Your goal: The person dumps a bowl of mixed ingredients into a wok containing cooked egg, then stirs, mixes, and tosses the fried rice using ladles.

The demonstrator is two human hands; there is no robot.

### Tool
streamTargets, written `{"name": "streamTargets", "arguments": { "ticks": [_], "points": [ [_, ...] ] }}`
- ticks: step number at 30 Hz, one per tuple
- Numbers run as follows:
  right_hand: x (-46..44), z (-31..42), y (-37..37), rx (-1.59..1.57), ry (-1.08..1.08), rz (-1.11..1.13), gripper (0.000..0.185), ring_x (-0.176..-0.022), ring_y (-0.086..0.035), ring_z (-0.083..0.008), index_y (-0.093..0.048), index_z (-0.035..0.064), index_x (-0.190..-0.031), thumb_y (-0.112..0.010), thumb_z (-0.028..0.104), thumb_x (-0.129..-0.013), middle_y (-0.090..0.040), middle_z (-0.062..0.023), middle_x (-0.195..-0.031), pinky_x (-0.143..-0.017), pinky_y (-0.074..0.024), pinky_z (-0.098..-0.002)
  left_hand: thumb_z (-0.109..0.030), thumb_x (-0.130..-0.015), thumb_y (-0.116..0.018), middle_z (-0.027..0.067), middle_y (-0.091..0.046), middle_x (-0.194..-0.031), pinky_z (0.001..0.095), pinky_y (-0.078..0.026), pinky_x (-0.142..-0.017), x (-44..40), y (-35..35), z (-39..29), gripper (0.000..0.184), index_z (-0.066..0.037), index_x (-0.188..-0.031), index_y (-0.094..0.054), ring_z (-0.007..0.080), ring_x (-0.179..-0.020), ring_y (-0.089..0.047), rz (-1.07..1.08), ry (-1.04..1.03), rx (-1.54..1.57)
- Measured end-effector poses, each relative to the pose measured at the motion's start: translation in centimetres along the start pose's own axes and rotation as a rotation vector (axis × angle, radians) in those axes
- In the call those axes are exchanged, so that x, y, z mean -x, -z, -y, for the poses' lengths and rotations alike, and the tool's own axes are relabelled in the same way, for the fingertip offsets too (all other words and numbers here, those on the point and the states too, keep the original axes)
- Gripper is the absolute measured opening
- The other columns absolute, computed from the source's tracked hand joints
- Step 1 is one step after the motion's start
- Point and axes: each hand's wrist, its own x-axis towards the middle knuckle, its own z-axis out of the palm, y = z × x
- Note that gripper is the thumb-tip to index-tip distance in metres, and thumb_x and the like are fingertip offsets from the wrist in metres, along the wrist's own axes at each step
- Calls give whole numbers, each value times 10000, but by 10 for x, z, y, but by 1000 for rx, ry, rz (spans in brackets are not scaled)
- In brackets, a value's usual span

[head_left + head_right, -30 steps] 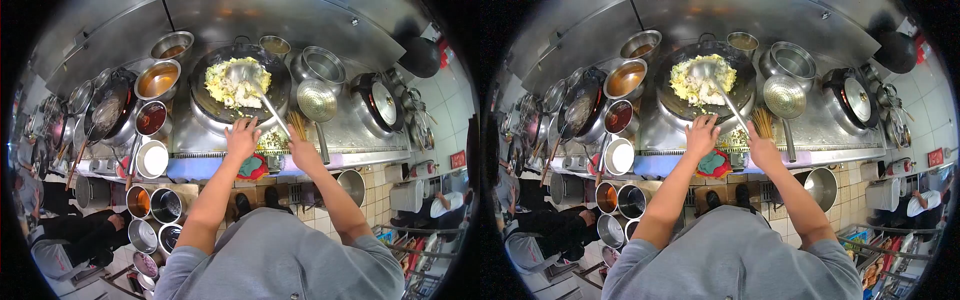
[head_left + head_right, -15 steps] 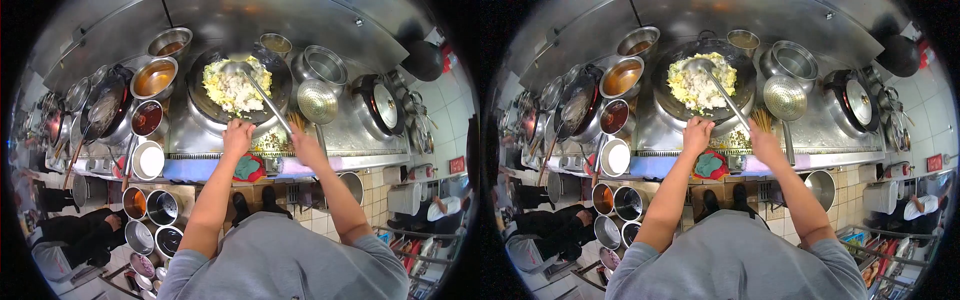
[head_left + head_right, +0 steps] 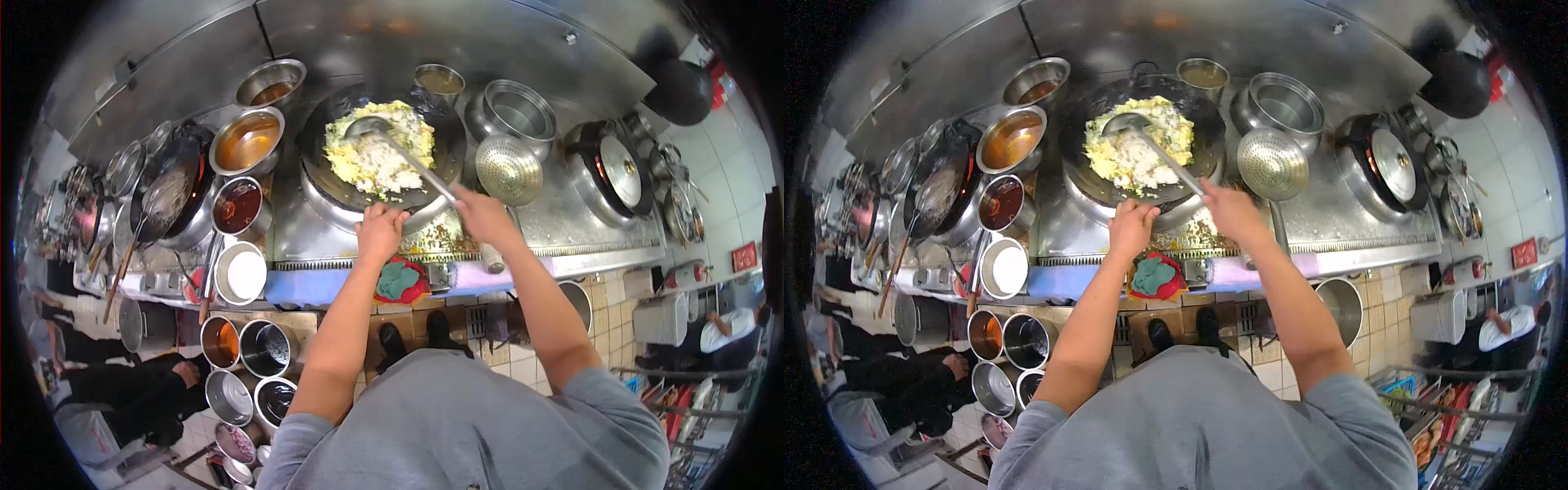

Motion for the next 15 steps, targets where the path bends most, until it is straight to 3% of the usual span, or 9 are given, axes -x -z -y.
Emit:
{"name": "streamTargets", "arguments": {
  "ticks": [1,3,4,8,11,12,15],
  "points": [
    [-2,14,6,-1,10,17,456,-800,-640,-434,-406,142,-1437,-434,254,-996,-653,-266,-886,-750,-500,-530,-392,-920,-584,44,-609,-1041,492,-436,-827,1,2,-1,266,-174,-1002,-713,272,-1054,-537,-1,20,2],
    [7,39,14,64,-311,99,444,-844,-647,-423,-398,220,-1445,-395,305,-1010,-673,-227,-936,-771,-514,-517,-397,-920,-579,40,-616,-1036,495,-430,-834,2,3,-3,270,-177,-994,-716,267,-1054,-538,-13,1,-7],
    [7,30,-5,109,-339,116,444,-825,-648,-426,-396,218,-1446,-394,306,-1010,-672,-229,-923,-764,-515,-519,-406,-922,-571,35,-615,-1040,498,-430,-841,2,3,-2,281,-176,-993,-716,263,-1062,-536,-6,0,21],
    [4,-14,-9,129,-157,87,455,-757,-637,-442,-386,194,-1445,-414,276,-999,-668,-228,-923,-718,-513,-546,-407,-918,-580,35,-615,-1038,486,-431,-850,1,6,-3,280,-174,-988,-717,263,-1062,-534,17,16,24],
    [51,18,32,90,-236,79,452,-770,-625,-465,-396,176,-1435,-424,268,-994,-660,-241,-947,-721,-509,-544,-407,-914,-586,29,-614,-1029,484,-431,-848,1,2,-2,278,-173,-980,-720,258,-1058,-534,-8,17,17],
    [65,3,8,140,-214,58,449,-823,-634,-452,-399,160,-1430,-427,279,-999,-653,-269,-883,-774,-494,-546,-398,-912,-591,33,-612,-1030,485,-434,-849,1,1,-1,269,-171,-979,-720,262,-1059,-534,-18,16,8],
    [58,-10,-29,77,-211,188,451,-797,-631,-452,-394,163,-1432,-424,284,-999,-651,-271,-859,-753,-494,-545,-377,-916,-594,41,-611,-1034,479,-440,-844,1,2,-3,246,-177,-992,-716,268,-1055,-535,-5,16,72]
  ]
}}
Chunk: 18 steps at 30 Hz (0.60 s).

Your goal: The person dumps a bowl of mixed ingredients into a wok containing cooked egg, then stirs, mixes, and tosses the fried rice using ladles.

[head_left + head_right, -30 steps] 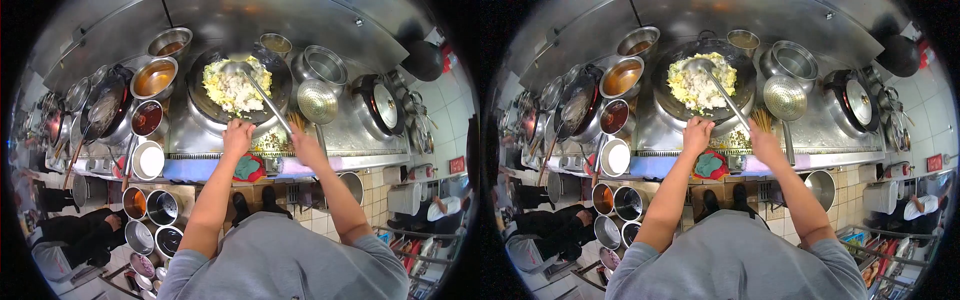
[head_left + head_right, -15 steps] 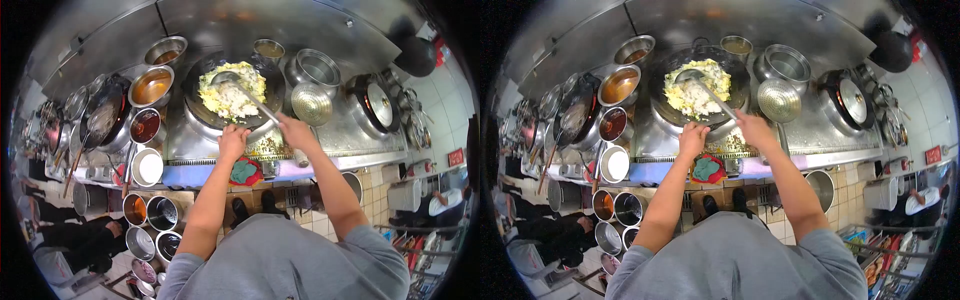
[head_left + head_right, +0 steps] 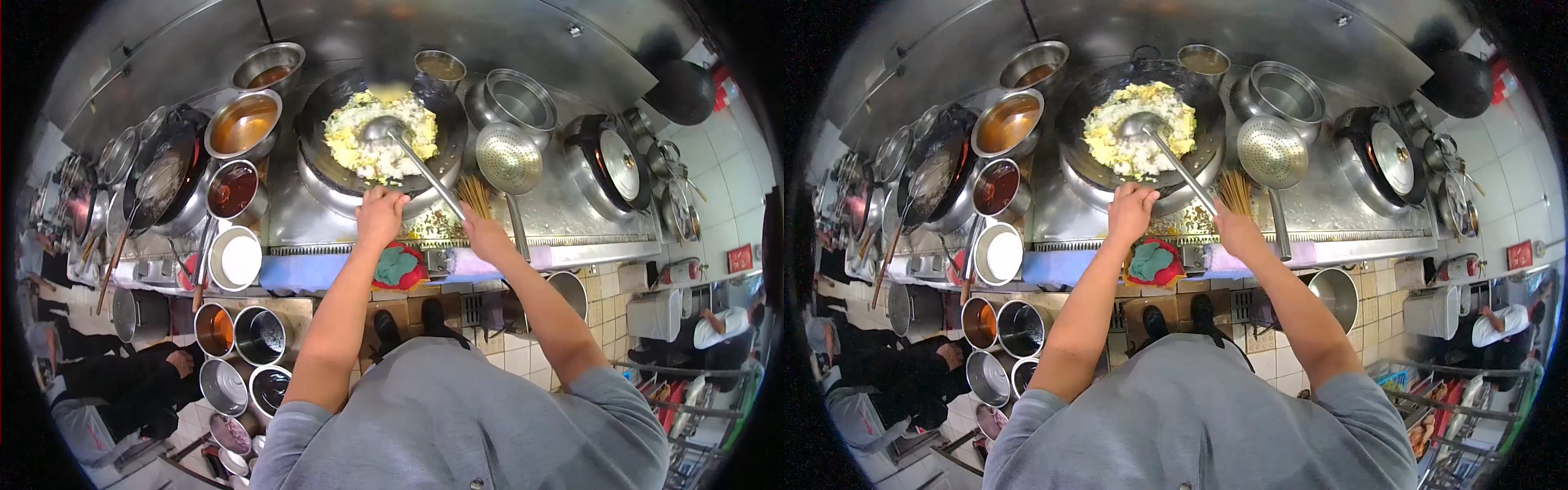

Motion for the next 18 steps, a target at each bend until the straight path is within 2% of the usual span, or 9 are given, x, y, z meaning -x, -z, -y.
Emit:
{"name": "streamTargets", "arguments": {
  "ticks": [2,4,6,10,12,13,14,16,18],
  "points": [
    [-6,8,33,36,7,7,450,-789,-628,-452,-387,168,-1434,-422,274,-998,-649,-271,-854,-734,-497,-539,-310,-920,-602,65,-612,-1087,464,-443,-870,6,4,-3,210,-141,-988,-708,285,-1071,-544,5,6,43],
    [22,19,68,-3,32,-53,457,-794,-631,-443,-379,172,-1439,-430,249,-992,-651,-268,-863,-729,-496,-534,-234,-913,-607,99,-630,-1082,454,-449,-890,27,20,-7,175,-90,-958,-696,312,-1049,-574,-241,-191,238],
    [44,27,78,-14,2,-7,463,-784,-628,-442,-377,170,-1440,-438,227,-985,-652,-262,-852,-710,-493,-531,-180,-903,-602,134,-653,-1022,430,-469,-879,60,24,-12,158,-49,-949,-679,330,-986,-612,-162,-239,321],
    [15,7,25,19,0,11,469,-754,-620,-455,-383,169,-1438,-458,225,-978,-639,-266,-810,-681,-489,-529,-220,-891,-621,143,-664,-946,390,-501,-812,124,-17,-24,222,-34,-1004,-665,318,-895,-638,517,-277,434],
    [-7,20,40,-199,55,-115,392,-835,-604,-474,-490,215,-1371,-463,258,-982,-642,-263,-927,-725,-483,-517,-287,-897,-614,162,-662,-1050,417,-491,-870,141,-63,-12,315,-49,-1100,-653,340,-983,-629,748,-258,317],
    [-2,24,55,-156,25,-123,382,-830,-605,-469,-518,184,-1353,-467,264,-983,-638,-267,-907,-724,-479,-499,-385,-905,-577,187,-622,-1199,449,-450,-972,162,-104,10,452,-84,-1241,-598,375,-1130,-574,696,-289,169],
    [18,37,83,-139,-60,-42,400,-833,-611,-462,-496,182,-1375,-474,237,-980,-639,-269,-911,-713,-480,-497,-475,-897,-538,204,-501,-1378,475,-386,-1056,158,-113,13,621,-93,-1383,-475,402,-1266,-471,934,-172,109],
    [66,41,124,-100,-131,18,439,-831,-624,-450,-463,181,-1409,-487,178,-971,-642,-270,-908,-684,-483,-494,-472,-858,-583,191,-405,-1466,483,-355,-1086,177,-161,39,743,-39,-1431,-391,344,-1325,-431,860,-117,-15],
    [98,24,132,-25,-122,62,485,-812,-638,-441,-444,198,-1431,-501,110,-957,-651,-267,-885,-637,-491,-495,-506,-886,-521,252,-293,-1512,466,-339,-1104,175,-179,44,811,-4,-1476,-280,385,-1360,-371,911,-97,-186]
  ]
}}
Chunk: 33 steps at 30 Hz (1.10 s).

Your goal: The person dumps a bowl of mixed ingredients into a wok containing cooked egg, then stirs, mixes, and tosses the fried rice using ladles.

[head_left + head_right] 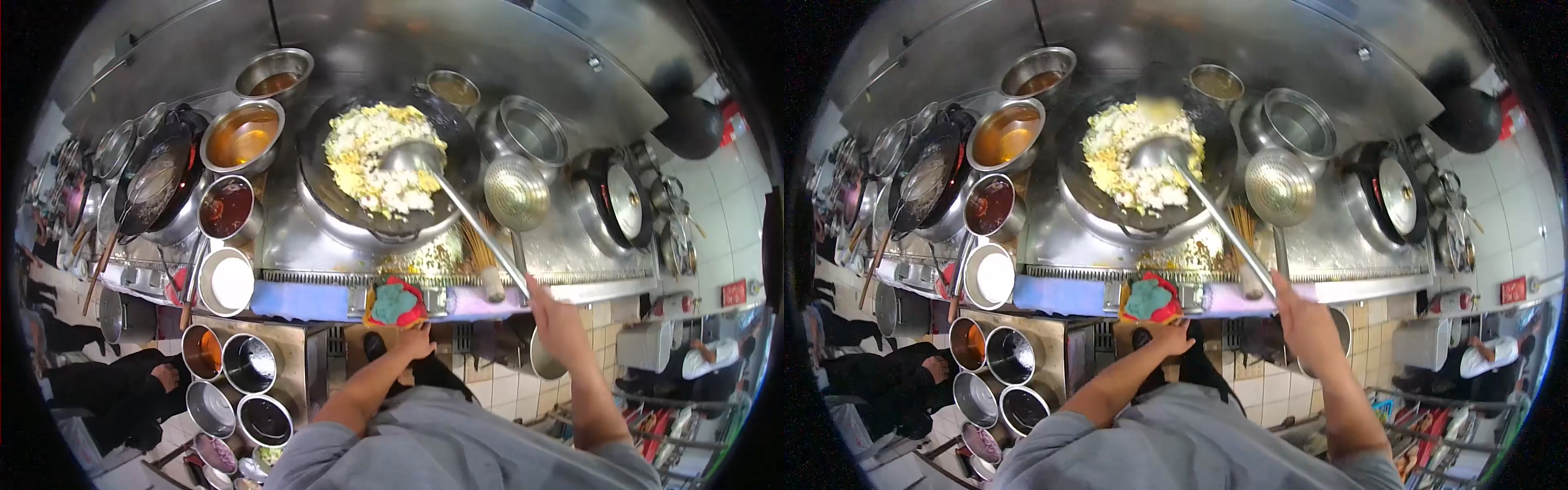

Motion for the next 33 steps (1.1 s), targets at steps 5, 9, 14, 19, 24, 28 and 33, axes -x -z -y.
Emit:
{"name": "streamTargets", "arguments": {
  "ticks": [5,9,14,19,24,28,33],
  "points": [
    [-64,-17,-71,-68,62,-19,445,-734,-604,-469,-473,205,-1400,-520,176,-959,-617,-290,-794,-638,-467,-508,-540,-904,-470,243,-225,-1545,501,-268,-1139,-33,-38,7,833,-6,-1496,-229,391,-1403,-295,137,96,79],
    [-38,5,-17,-32,-24,-23,402,-691,-613,-447,-534,179,-1347,-543,190,-945,-615,-253,-730,-612,-480,-508,-559,-891,-487,187,-175,-1577,530,-257,-1135,-31,-43,-8,873,-66,-1527,-149,402,-1409,-274,178,162,42],
    [20,-47,4,-38,205,-78,448,-649,-608,-432,-548,177,-1342,-599,125,-900,-594,-236,-675,-592,-474,-493,-545,-884,-509,165,-197,-1576,547,-261,-1127,-31,-45,-17,853,-82,-1522,-185,388,-1398,-306,131,235,166],
    [-81,-23,-30,-174,-8,41,407,-700,-611,-426,-521,164,-1361,-522,167,-953,-613,-265,-803,-649,-476,-457,-521,-884,-514,166,-365,-1485,514,-374,-1066,-43,-56,-19,755,-73,-1451,-295,382,-1318,-430,89,267,164],
    [-89,-9,-75,-108,26,-47,439,-704,-643,-421,-467,179,-1407,-496,233,-972,-650,-258,-813,-647,-502,-475,-542,-893,-482,154,-310,-1533,554,-270,-1116,-40,-44,-20,786,-102,-1498,-239,351,-1390,-337,207,339,-1],
    [-111,-26,-69,-40,81,16,488,-750,-637,-441,-415,218,-1438,-523,213,-963,-665,-238,-934,-696,-512,-499,-573,-844,-530,139,-253,-1566,591,-215,-1124,-47,-58,-17,822,-109,-1484,-308,349,-1423,-274,276,320,-14],
    [-118,-6,-57,-233,117,-130,438,-773,-646,-445,-459,200,-1410,-499,260,-978,-671,-230,-959,-715,-514,-511,-574,-873,-524,144,-224,-1575,601,-282,-1092,-47,-42,-37,752,-155,-1476,-364,375,-1419,-273,469,163,42]
  ]
}}
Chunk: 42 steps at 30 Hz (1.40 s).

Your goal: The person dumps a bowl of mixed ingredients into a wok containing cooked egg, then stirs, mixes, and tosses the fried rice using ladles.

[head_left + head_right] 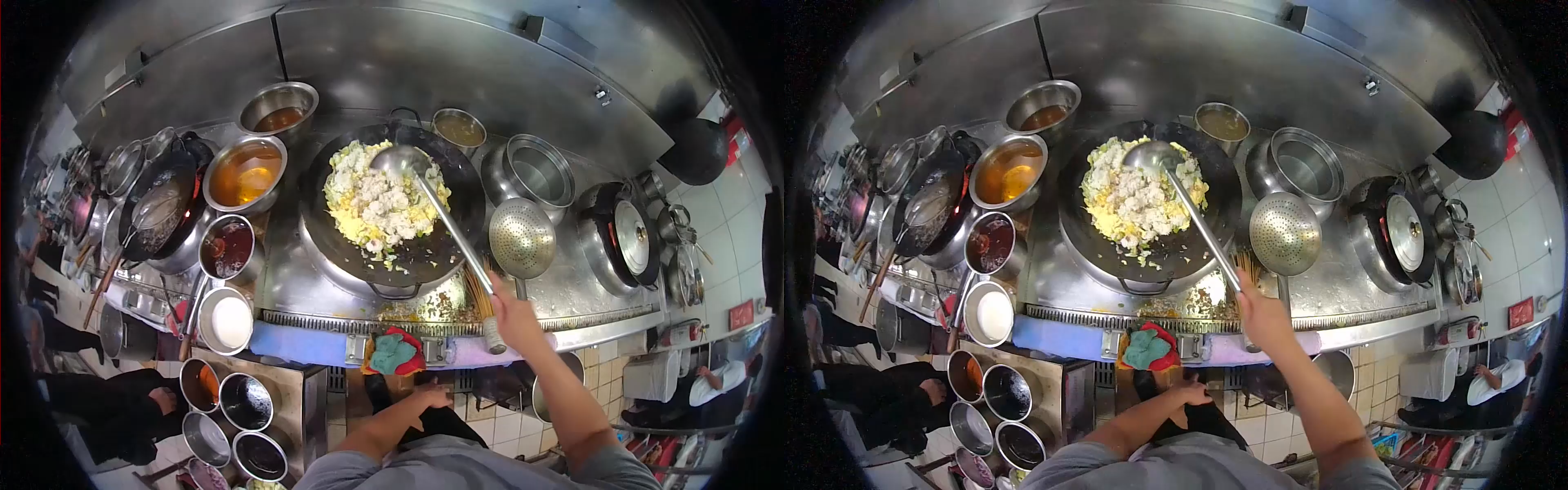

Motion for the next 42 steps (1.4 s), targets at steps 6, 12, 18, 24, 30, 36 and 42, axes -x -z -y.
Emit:
{"name": "streamTargets", "arguments": {
  "ticks": [6,12,18,24,30,36,42],
  "points": [
    [-1,-15,14,73,220,10,471,-737,-626,-443,-406,187,-1439,-470,269,-980,-648,-239,-797,-672,-492,-532,-348,-868,-616,124,-698,-912,437,-514,-784,204,128,-34,288,-77,-933,-688,329,-859,-665,-662,-485,381],
    [-36,13,-62,113,115,-6,472,-734,-631,-436,-387,207,-1451,-452,259,-987,-646,-236,-785,-670,-489,-535,-267,-877,-642,19,-604,-934,462,-376,-822,209,215,27,119,-174,-900,-712,246,-964,-550,-1567,-282,156],
    [38,27,13,227,73,75,473,-751,-639,-418,-387,224,-1451,-452,267,-985,-648,-246,-832,-697,-500,-536,-301,-847,-664,26,-625,-857,443,-450,-757,185,230,63,129,-227,-917,-743,260,-894,-580,-1520,-315,161],
    [46,-25,-48,295,1,144,450,-831,-636,-435,-428,217,-1426,-459,254,-978,-659,-255,-916,-760,-502,-527,-323,-878,-631,78,-650,-795,425,-485,-752,184,233,64,184,-196,-933,-753,307,-857,-591,-1491,-387,192],
    [14,22,-15,212,22,35,440,-851,-631,-447,-437,228,-1423,-457,268,-985,-648,-279,-930,-781,-496,-525,-344,-886,-625,85,-663,-879,410,-486,-810,183,235,65,205,-206,-960,-757,306,-930,-584,-1439,-277,236],
    [7,-23,-31,151,158,99,439,-828,-625,-457,-454,220,-1409,-478,240,-971,-651,-264,-896,-766,-496,-527,-298,-888,-642,89,-666,-1009,399,-488,-858,196,216,46,200,-159,-984,-748,314,-998,-590,-1543,-197,328],
    [31,-77,37,228,245,143,404,-853,-626,-448,-492,191,-1371,-455,202,-969,-651,-250,-942,-773,-501,-500,-243,-920,-605,133,-678,-1005,369,-505,-831,215,107,18,221,-86,-1030,-714,315,-953,-646,-1652,-180,680]
  ]
}}
